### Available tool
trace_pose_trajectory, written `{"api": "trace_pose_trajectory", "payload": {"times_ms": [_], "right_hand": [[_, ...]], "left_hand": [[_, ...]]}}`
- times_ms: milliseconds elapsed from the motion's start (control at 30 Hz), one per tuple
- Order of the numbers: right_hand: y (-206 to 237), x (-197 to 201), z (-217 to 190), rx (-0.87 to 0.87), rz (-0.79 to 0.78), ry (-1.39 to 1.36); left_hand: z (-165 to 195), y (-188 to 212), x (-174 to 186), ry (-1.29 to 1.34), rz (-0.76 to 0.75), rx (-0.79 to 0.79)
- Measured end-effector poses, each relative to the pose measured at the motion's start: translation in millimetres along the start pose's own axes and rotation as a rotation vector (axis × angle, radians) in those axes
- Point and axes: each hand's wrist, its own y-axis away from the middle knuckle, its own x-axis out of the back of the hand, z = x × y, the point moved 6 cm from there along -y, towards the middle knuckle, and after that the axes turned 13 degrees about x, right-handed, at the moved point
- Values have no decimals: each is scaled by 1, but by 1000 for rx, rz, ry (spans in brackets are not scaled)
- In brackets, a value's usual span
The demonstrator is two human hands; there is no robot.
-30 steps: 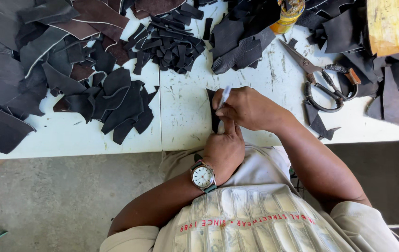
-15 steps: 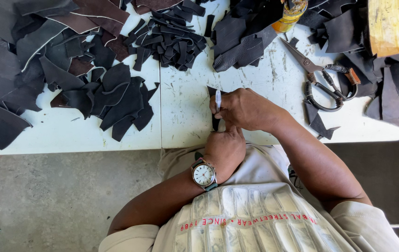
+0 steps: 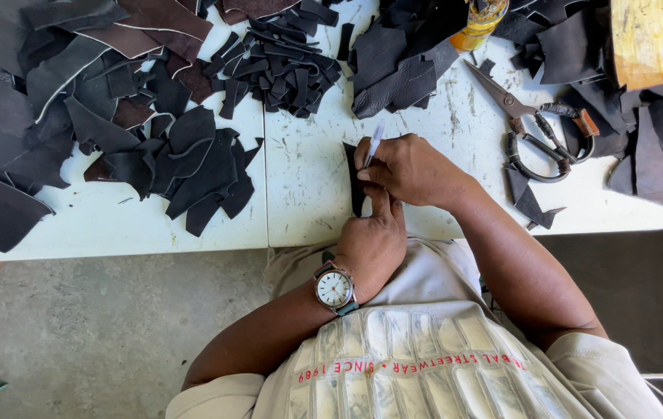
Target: The person marks the edges of small black leather pieces with a white pen. They pick up each piece, trace its perimeter, and place it back on the table. The process is repeated for multiple pieces.
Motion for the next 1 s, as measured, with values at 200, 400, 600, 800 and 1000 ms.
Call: {"api": "trace_pose_trajectory", "payload": {"times_ms": [200,400,600,800,1000], "right_hand": [[4,4,9,-78,-50,43],[22,17,19,-84,3,90],[0,-14,11,44,19,43],[19,8,20,-59,54,111],[43,16,23,-136,141,106]], "left_hand": [[-10,-4,0,81,-10,56],[-11,-4,-1,50,-13,49],[-9,-4,-7,24,-106,9],[-19,-10,12,167,7,26],[-57,-38,19,352,-152,-66]]}}
